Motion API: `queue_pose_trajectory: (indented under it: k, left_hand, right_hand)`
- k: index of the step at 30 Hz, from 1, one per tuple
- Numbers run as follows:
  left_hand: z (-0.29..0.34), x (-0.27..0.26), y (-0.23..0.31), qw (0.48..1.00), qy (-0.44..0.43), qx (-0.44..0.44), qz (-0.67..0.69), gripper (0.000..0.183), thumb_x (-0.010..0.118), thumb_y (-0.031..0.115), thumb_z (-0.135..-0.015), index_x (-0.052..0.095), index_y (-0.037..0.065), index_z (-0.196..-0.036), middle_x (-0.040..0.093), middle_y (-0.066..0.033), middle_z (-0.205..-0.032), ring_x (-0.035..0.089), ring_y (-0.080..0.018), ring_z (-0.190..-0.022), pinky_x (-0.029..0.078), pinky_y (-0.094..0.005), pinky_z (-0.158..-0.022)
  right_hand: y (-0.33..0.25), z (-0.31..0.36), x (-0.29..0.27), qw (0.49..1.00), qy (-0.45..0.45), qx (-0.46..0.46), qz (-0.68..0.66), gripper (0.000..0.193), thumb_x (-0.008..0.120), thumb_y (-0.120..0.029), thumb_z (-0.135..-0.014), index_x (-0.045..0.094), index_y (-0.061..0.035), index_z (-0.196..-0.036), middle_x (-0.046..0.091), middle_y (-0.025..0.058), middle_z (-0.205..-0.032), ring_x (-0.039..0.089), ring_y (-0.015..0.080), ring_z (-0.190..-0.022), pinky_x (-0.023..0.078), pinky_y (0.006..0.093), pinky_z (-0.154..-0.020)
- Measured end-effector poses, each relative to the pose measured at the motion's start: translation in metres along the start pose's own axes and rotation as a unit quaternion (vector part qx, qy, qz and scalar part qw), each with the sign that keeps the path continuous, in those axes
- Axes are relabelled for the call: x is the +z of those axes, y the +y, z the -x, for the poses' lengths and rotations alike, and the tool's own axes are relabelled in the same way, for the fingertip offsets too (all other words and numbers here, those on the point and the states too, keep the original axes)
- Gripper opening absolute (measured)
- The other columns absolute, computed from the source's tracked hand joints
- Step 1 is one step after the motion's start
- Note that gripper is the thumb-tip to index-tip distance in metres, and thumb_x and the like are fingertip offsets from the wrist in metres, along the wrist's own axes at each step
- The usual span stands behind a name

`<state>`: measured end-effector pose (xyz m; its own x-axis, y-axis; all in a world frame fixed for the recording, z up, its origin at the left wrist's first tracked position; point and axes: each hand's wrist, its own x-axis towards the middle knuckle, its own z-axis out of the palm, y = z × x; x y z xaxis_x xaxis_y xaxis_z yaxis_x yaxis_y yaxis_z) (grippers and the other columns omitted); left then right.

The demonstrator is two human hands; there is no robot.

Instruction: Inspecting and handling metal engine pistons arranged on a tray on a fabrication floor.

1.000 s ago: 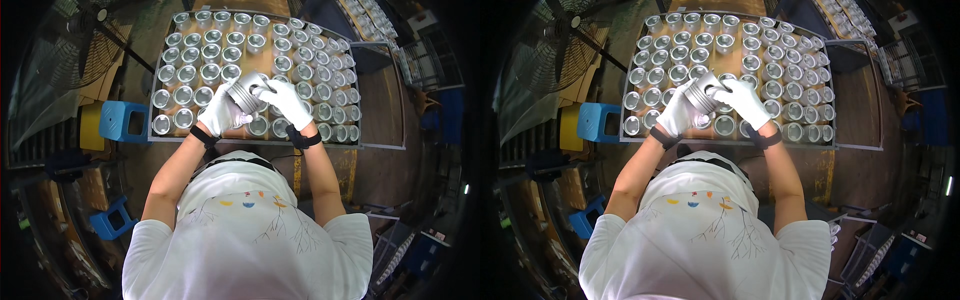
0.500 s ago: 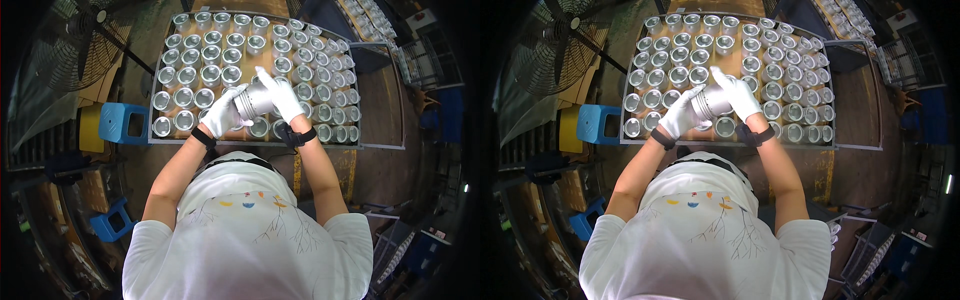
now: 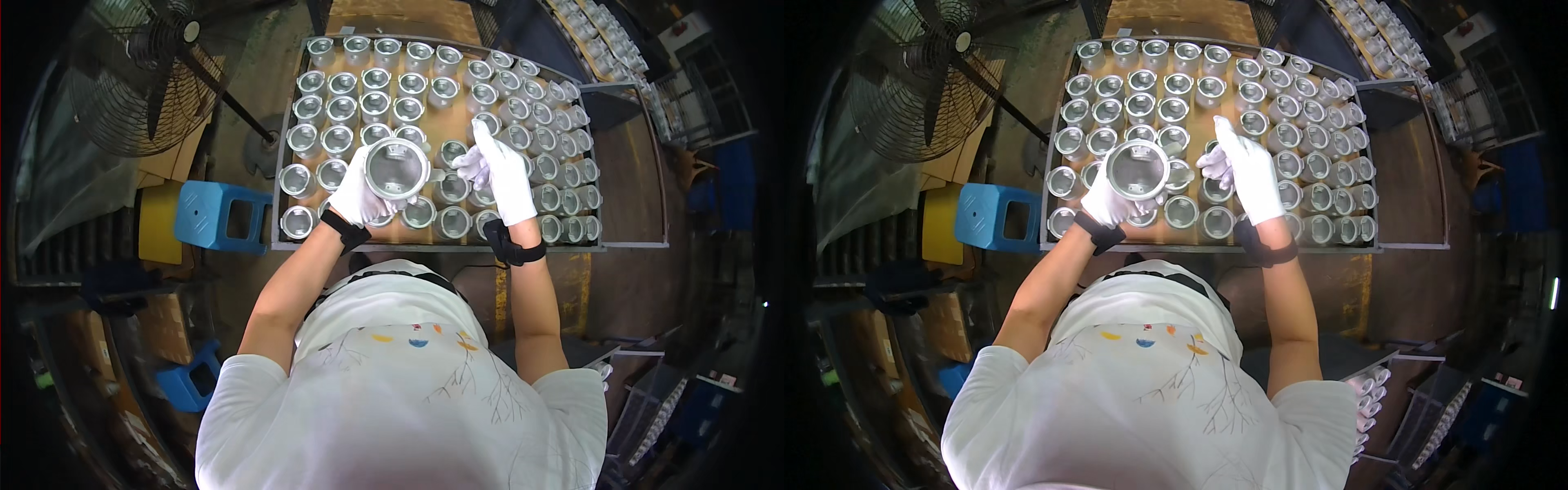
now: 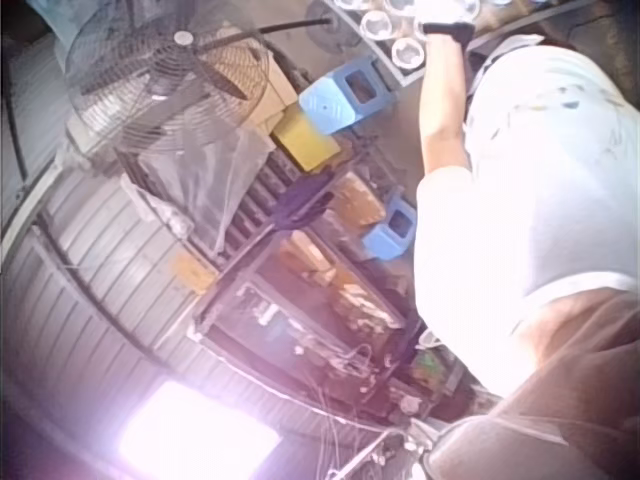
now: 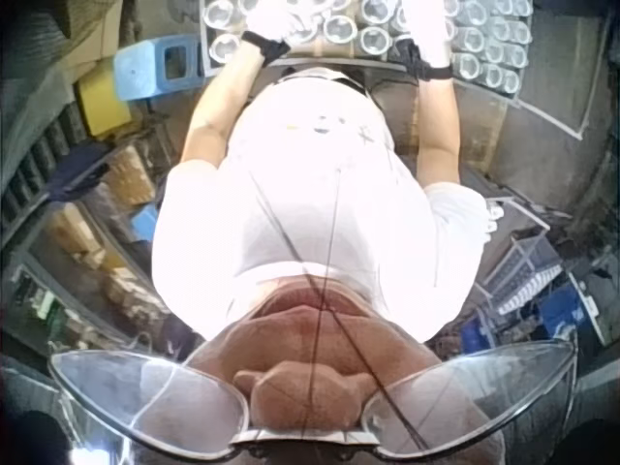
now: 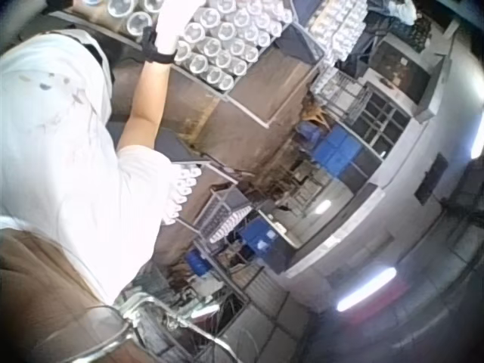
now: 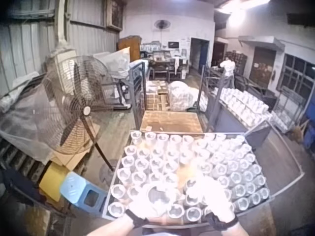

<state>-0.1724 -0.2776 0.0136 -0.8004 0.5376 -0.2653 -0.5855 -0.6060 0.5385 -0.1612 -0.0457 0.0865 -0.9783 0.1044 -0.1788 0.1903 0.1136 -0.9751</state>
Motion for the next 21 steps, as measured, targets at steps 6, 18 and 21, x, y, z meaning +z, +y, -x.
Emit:
queue_pose_trajectory:
  k: [6, 18, 21]
  left_hand:
    - [0.001, -0.01, 0.008, 0.995, 0.097, -0.03, 0.002, 0.055, 0.042, 0.046, -0.1, 0.06, 0.002, -0.129, 0.068, -0.0155, -0.124, 0.07, -0.0303, -0.103, 0.063, -0.0466, -0.077]
    - [-0.035, -0.038, -0.003, 0.973, 0.016, -0.147, 0.179, 0.045, 0.047, 0.041, -0.101, 0.059, 0.006, -0.127, 0.065, -0.0121, -0.129, 0.065, -0.0274, -0.115, 0.056, -0.0449, -0.098]
    - [-0.048, -0.042, -0.011, 0.982, 0.026, -0.114, 0.152, 0.045, 0.047, 0.04, -0.101, 0.061, 0.006, -0.128, 0.066, -0.0124, -0.128, 0.065, -0.0279, -0.116, 0.054, -0.0462, -0.1]
  right_hand:
    - [0.01, 0.015, 0.027, 1.0, -0.003, 0.013, 0.011, 0.051, 0.06, -0.049, -0.099, 0.072, -0.0011, -0.09, 0.074, 0.0089, -0.08, 0.068, 0.0116, -0.068, 0.046, 0.0225, -0.056]
    - [0.02, 0.005, 0.021, 0.993, -0.036, 0.089, 0.075, 0.066, 0.052, -0.059, -0.099, 0.072, 0.0013, -0.085, 0.071, 0.0089, -0.074, 0.062, 0.0125, -0.06, 0.048, 0.0253, -0.058]
    - [0.015, -0.015, 0.011, 0.979, -0.063, 0.115, 0.155, 0.068, 0.058, -0.063, -0.093, 0.07, 0.0021, -0.106, 0.072, 0.0107, -0.081, 0.065, 0.0145, -0.066, 0.05, 0.0273, -0.061]
